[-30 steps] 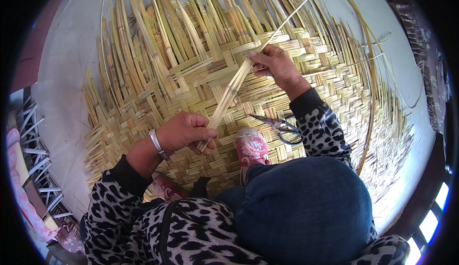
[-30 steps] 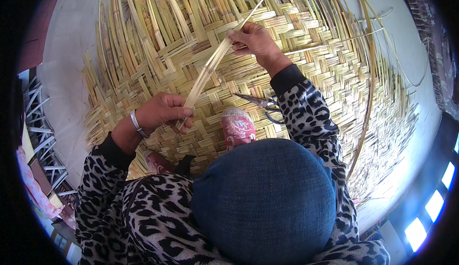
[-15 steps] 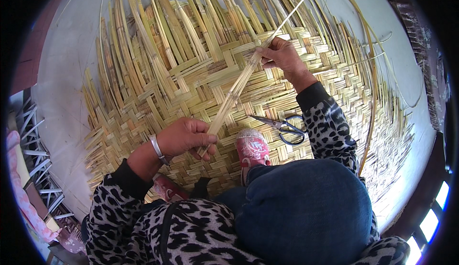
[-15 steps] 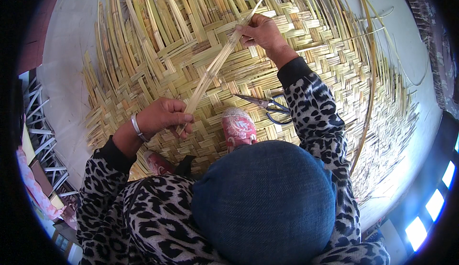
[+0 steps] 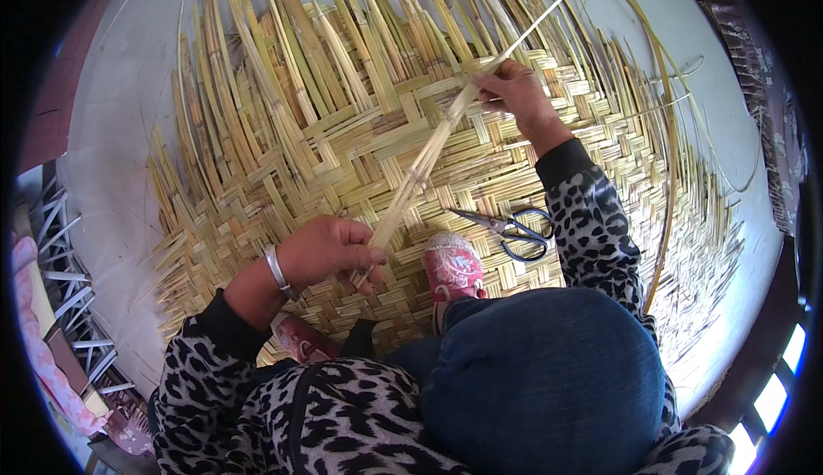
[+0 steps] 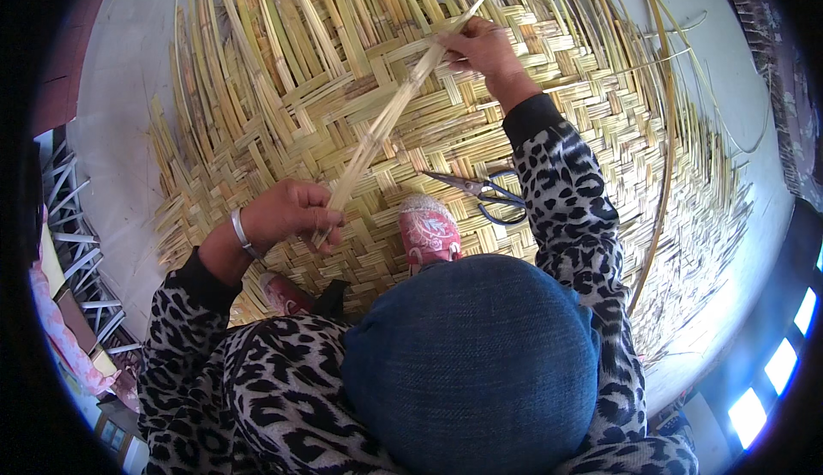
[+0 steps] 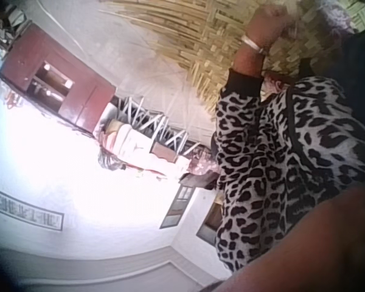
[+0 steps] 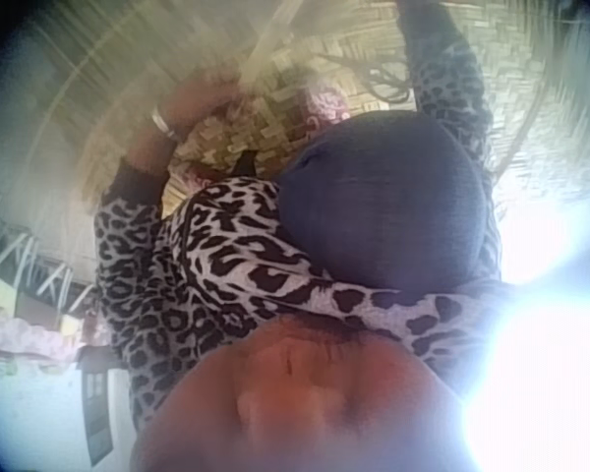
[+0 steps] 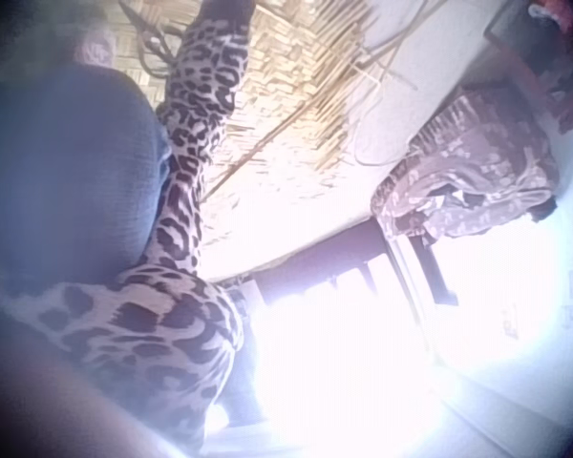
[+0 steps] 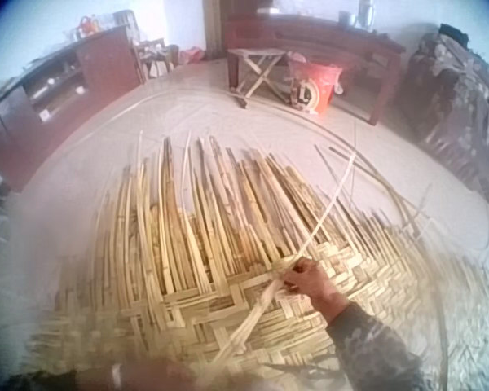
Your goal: The person weaves a large circular basket by interlacing long dried palm strips. They use scissors to trim excess material and continue weaving the pattern around the basket's edge.
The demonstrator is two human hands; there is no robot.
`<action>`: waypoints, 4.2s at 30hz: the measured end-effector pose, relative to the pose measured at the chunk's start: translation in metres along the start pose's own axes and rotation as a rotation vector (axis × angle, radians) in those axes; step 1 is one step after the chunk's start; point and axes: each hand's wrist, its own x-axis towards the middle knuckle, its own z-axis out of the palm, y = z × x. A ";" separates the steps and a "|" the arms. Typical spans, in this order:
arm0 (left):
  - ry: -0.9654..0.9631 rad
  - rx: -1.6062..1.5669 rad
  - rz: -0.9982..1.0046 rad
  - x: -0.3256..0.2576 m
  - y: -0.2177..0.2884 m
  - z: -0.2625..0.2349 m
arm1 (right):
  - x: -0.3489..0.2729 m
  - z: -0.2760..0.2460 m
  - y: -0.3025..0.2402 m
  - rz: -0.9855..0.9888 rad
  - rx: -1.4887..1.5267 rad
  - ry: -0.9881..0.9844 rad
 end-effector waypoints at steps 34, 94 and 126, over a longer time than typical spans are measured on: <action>0.047 0.032 0.102 -0.005 -0.008 0.001 | 0.034 -0.086 -0.056 -0.257 0.179 0.017; 0.749 0.483 0.554 0.222 0.095 -0.009 | 0.065 -0.028 -0.021 -0.150 -0.419 -0.378; 0.888 0.424 0.509 0.241 0.117 -0.018 | 0.083 -0.005 -0.026 -0.395 -0.860 -0.453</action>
